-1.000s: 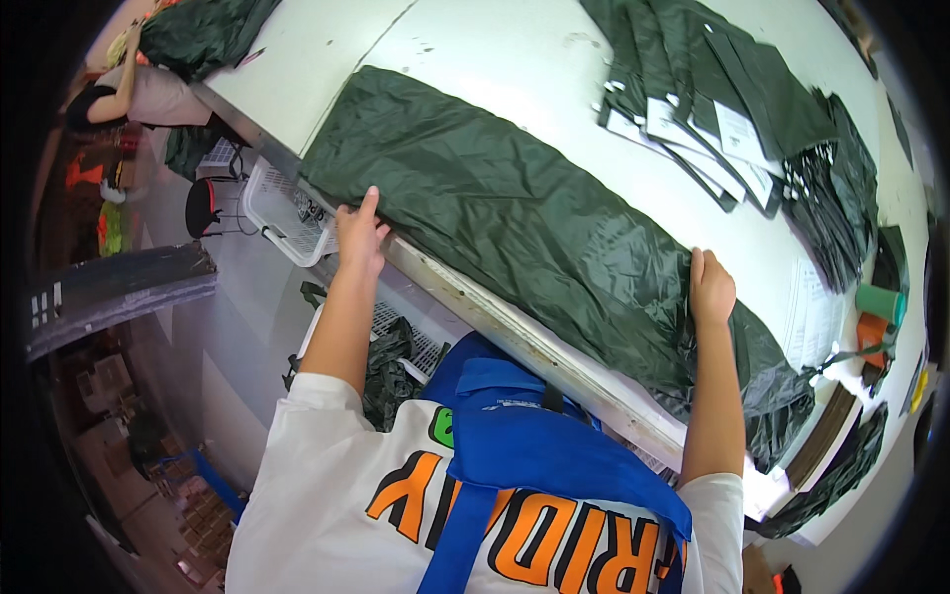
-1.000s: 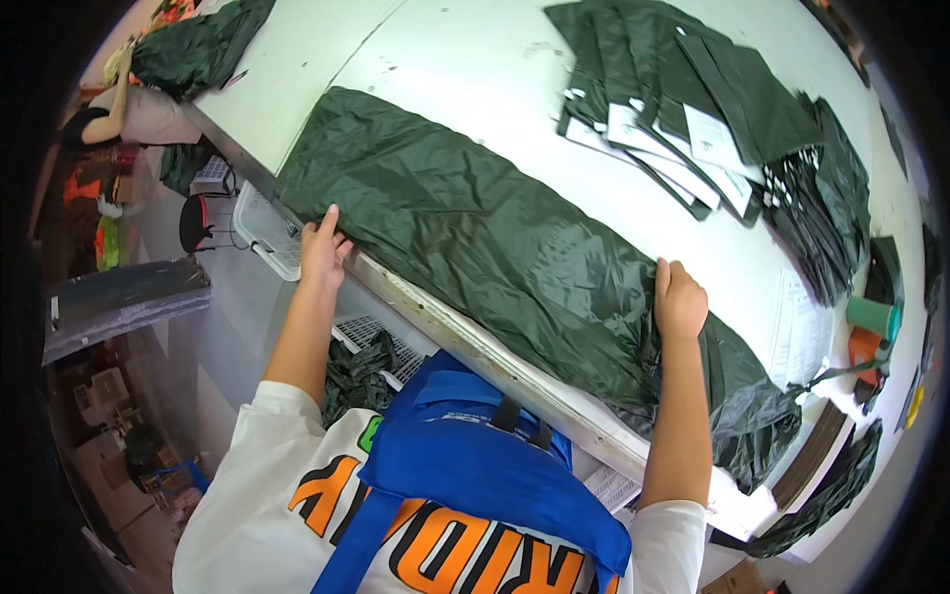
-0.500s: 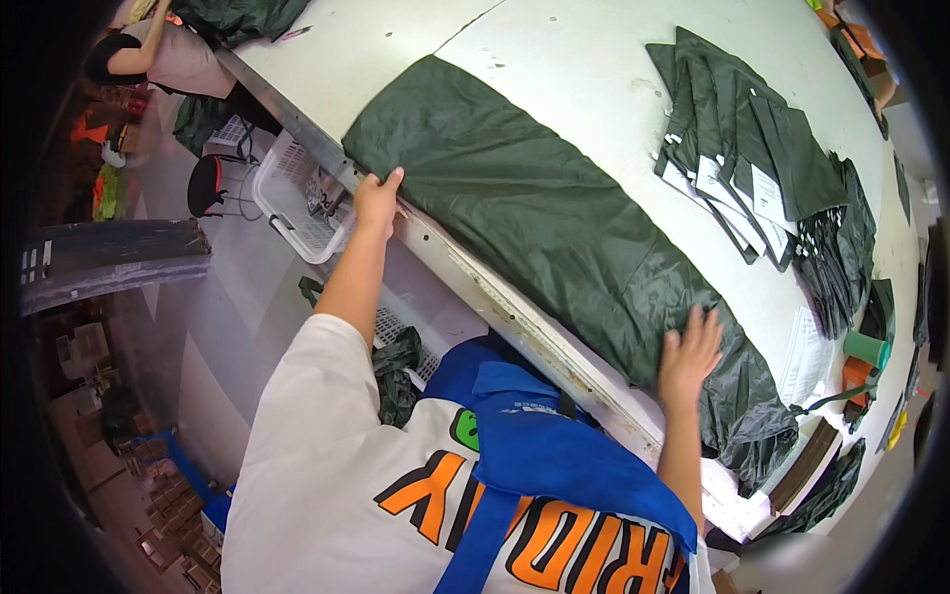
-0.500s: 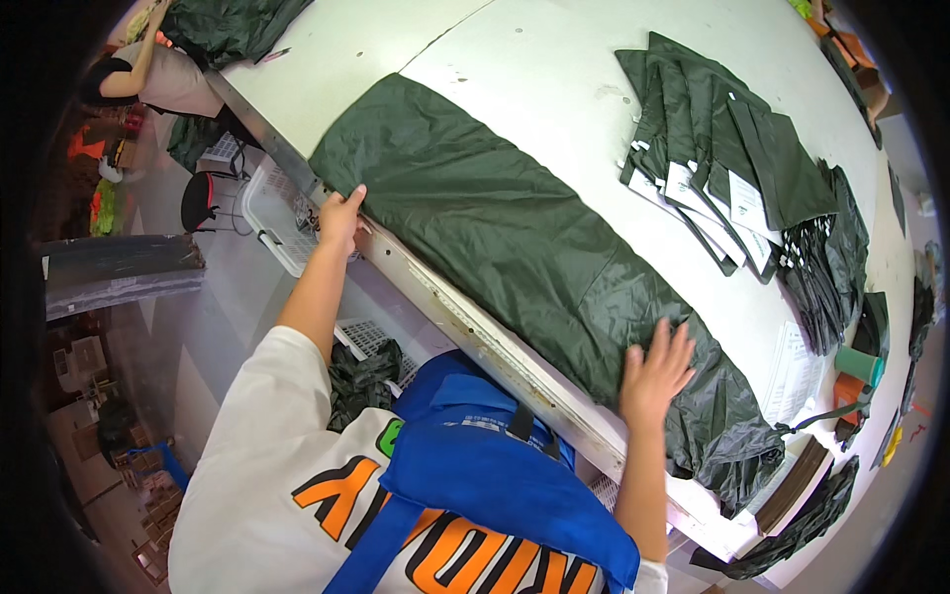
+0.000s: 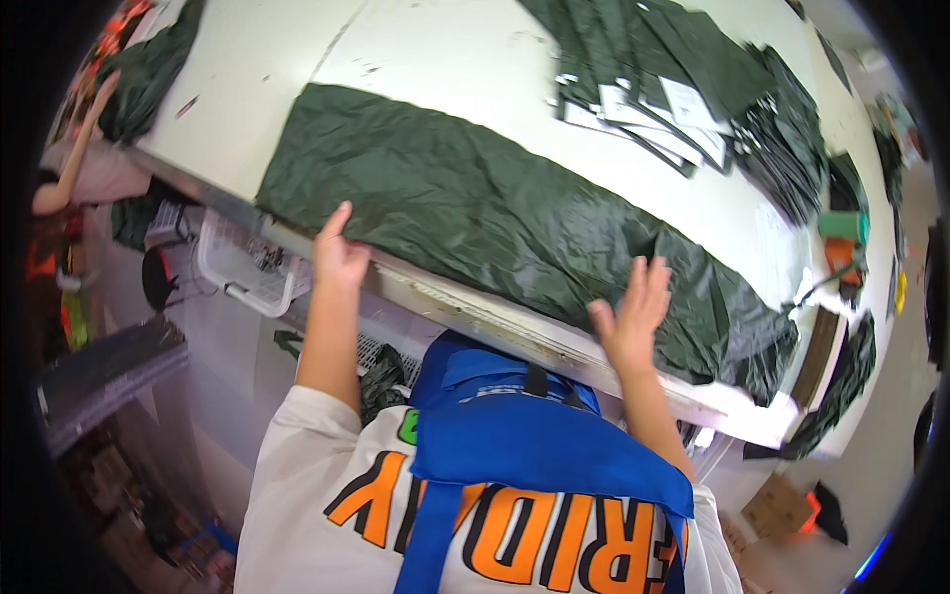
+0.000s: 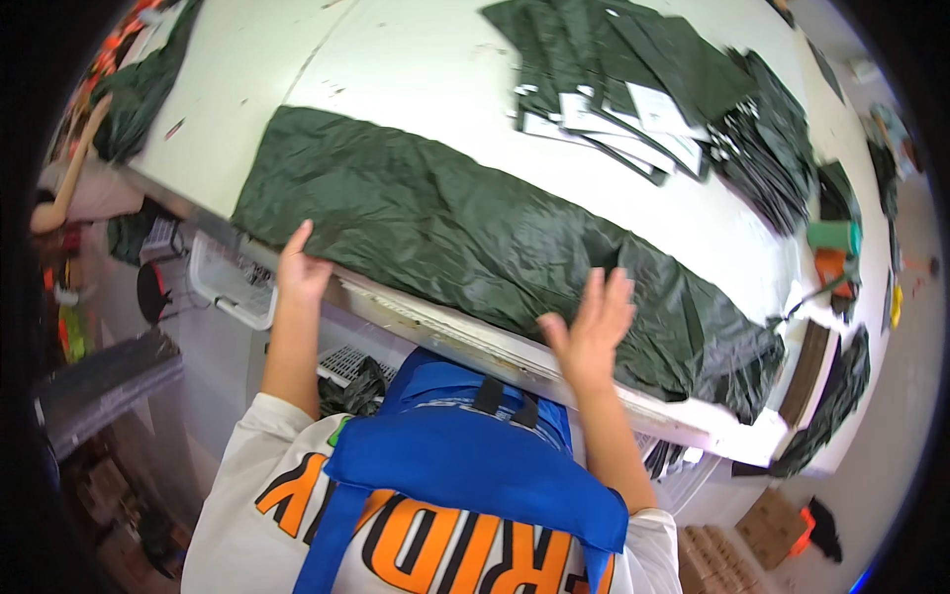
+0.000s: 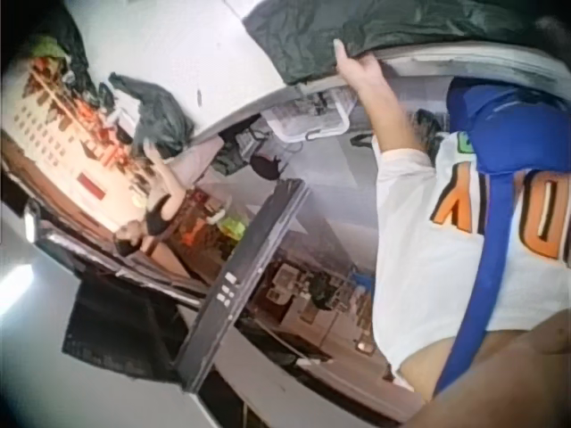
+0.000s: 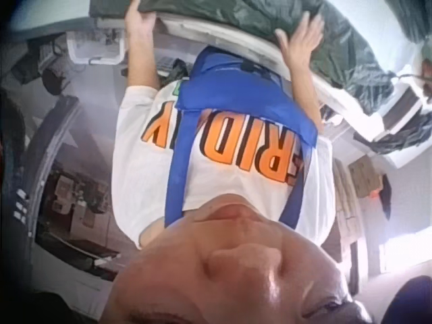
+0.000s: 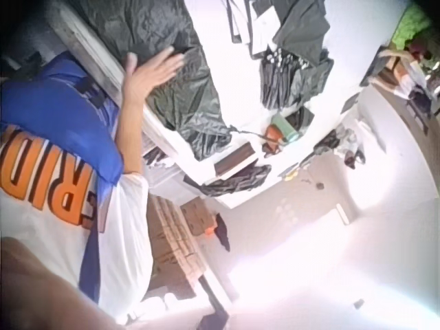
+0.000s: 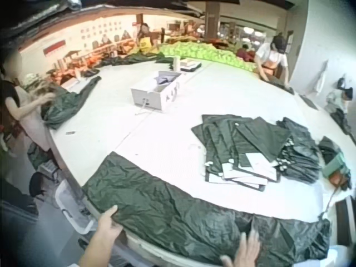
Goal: The person folds a dark green jacket on a white table, aligning seams and smoothing the fabric. The jacket is then placed into a dark green drawstring bag, which is closed and set aside. The person repeats the process with a second jacket.
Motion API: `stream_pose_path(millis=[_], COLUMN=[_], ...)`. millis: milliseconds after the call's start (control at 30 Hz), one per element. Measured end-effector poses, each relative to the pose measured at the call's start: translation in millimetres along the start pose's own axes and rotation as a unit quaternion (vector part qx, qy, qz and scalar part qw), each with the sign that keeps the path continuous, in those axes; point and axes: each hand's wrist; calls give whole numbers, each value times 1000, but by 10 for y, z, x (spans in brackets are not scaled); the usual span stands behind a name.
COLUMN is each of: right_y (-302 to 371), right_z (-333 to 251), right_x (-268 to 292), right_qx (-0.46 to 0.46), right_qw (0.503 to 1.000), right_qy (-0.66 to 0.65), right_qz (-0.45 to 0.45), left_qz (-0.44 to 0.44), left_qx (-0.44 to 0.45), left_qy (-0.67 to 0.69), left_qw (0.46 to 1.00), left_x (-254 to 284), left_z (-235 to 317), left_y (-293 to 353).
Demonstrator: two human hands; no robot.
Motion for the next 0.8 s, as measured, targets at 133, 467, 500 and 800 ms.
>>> stream_pose_path(millis=[133, 467, 500, 800], right_y=[310, 345, 367, 584], right_z=[-101, 115, 125, 551], right_x=[-296, -625, -599, 31], right_qx=[-4, 38, 43, 47], right_qw=[998, 991, 985, 794], right_qy=[-62, -128, -161, -551], right_qz=[-28, -22, -45, -251], left_qz=[-158, -607, -638, -657], left_qx=[-130, -220, -259, -247], left_qy=[-83, -498, -525, -711], left_qw=[975, 578, 500, 42], left_x=[-366, -3135, -3336, -2344], left_z=[188, -1405, -1817, -4952], left_y=[366, 2651, 2891, 2907])
Point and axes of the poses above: each hand's wrist, its own y-axis away from the middle knuckle, its own x-axis out of the back of the hand, z = x × y, and after that the axes turned 2 degrees about -z, right-handed
